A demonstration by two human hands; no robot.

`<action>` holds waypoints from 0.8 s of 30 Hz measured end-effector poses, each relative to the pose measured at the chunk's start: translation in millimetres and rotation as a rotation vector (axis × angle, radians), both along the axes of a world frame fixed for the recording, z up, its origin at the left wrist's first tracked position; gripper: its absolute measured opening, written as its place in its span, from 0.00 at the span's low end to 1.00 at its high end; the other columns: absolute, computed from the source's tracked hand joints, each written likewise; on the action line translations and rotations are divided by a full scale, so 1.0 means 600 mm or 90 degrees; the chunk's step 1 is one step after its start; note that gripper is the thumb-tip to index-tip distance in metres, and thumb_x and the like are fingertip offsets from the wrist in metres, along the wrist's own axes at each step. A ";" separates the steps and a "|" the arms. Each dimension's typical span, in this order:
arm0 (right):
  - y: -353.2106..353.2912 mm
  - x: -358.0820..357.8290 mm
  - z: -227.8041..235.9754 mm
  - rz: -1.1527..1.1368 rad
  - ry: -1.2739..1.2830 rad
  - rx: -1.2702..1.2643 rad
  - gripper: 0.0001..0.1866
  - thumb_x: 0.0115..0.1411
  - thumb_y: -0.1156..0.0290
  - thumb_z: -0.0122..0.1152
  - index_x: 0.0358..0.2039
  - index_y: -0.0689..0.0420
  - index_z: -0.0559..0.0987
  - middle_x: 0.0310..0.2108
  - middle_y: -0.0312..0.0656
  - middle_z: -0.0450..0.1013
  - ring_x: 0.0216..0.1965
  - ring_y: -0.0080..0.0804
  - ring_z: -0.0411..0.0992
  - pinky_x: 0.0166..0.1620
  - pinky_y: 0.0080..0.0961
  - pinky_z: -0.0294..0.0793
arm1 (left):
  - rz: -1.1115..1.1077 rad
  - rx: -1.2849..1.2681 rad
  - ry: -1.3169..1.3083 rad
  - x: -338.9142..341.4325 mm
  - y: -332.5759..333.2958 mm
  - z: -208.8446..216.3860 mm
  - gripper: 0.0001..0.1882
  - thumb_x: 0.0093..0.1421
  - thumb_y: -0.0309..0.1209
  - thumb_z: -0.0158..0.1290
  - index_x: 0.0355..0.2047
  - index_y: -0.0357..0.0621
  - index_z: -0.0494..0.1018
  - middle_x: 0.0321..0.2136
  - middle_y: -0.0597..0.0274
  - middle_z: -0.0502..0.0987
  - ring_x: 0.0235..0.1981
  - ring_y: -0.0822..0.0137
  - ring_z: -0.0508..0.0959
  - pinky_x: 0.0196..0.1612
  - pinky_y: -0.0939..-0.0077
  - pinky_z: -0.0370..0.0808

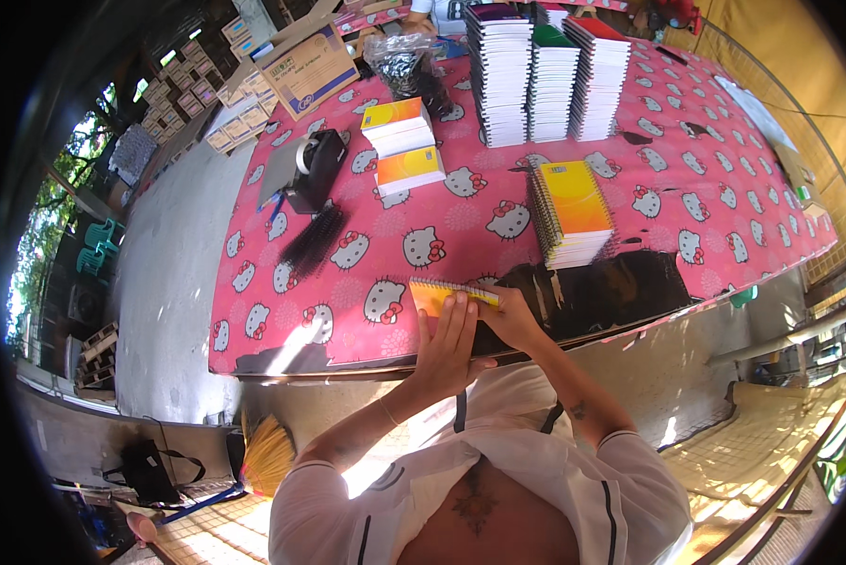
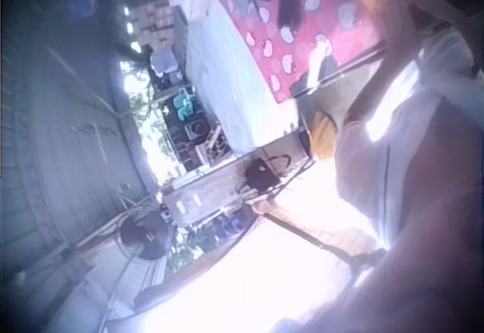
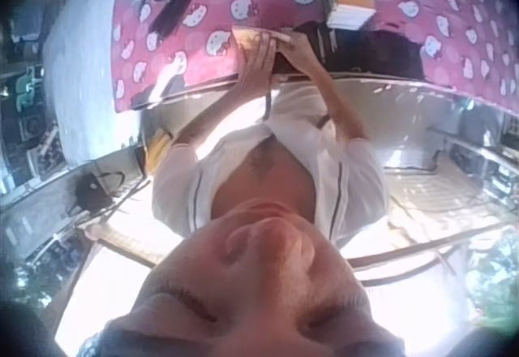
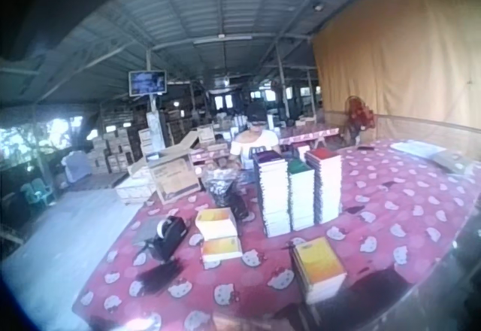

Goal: The person assembles small notebooks by hand by aligning pages and covers and then threading a spiral wire binder through the pre-punched holes.

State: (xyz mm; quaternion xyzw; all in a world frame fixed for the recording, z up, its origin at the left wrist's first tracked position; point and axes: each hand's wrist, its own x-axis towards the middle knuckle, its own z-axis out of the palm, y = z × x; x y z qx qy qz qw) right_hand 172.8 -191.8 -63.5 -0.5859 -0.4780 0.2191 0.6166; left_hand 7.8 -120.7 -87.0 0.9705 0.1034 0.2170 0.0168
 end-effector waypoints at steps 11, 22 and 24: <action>0.000 0.021 -0.010 0.029 -0.079 -0.103 0.08 0.60 0.74 0.61 0.37 0.66 0.78 0.28 0.54 0.77 0.29 0.53 0.76 0.34 0.35 0.74 | -0.012 -0.019 0.019 0.062 0.040 0.067 0.44 0.67 0.59 0.39 0.69 0.32 0.53 0.71 0.43 0.50 0.73 0.47 0.48 0.66 0.28 0.37; -0.008 0.042 -0.017 0.071 -0.171 -0.079 0.16 0.57 0.70 0.67 0.44 0.63 0.79 0.37 0.53 0.78 0.39 0.53 0.76 0.43 0.38 0.74 | -0.090 -0.100 -0.149 0.078 0.062 0.097 0.11 0.60 0.34 0.61 0.42 0.49 0.78 0.38 0.69 0.81 0.47 0.65 0.80 0.70 0.36 0.40; -0.013 0.042 -0.003 0.093 -0.190 -0.051 0.19 0.57 0.68 0.68 0.47 0.62 0.79 0.39 0.52 0.78 0.41 0.52 0.77 0.44 0.39 0.73 | -0.088 -0.129 -0.128 0.072 0.063 0.095 0.11 0.60 0.34 0.61 0.42 0.48 0.77 0.38 0.68 0.81 0.47 0.65 0.80 0.70 0.38 0.41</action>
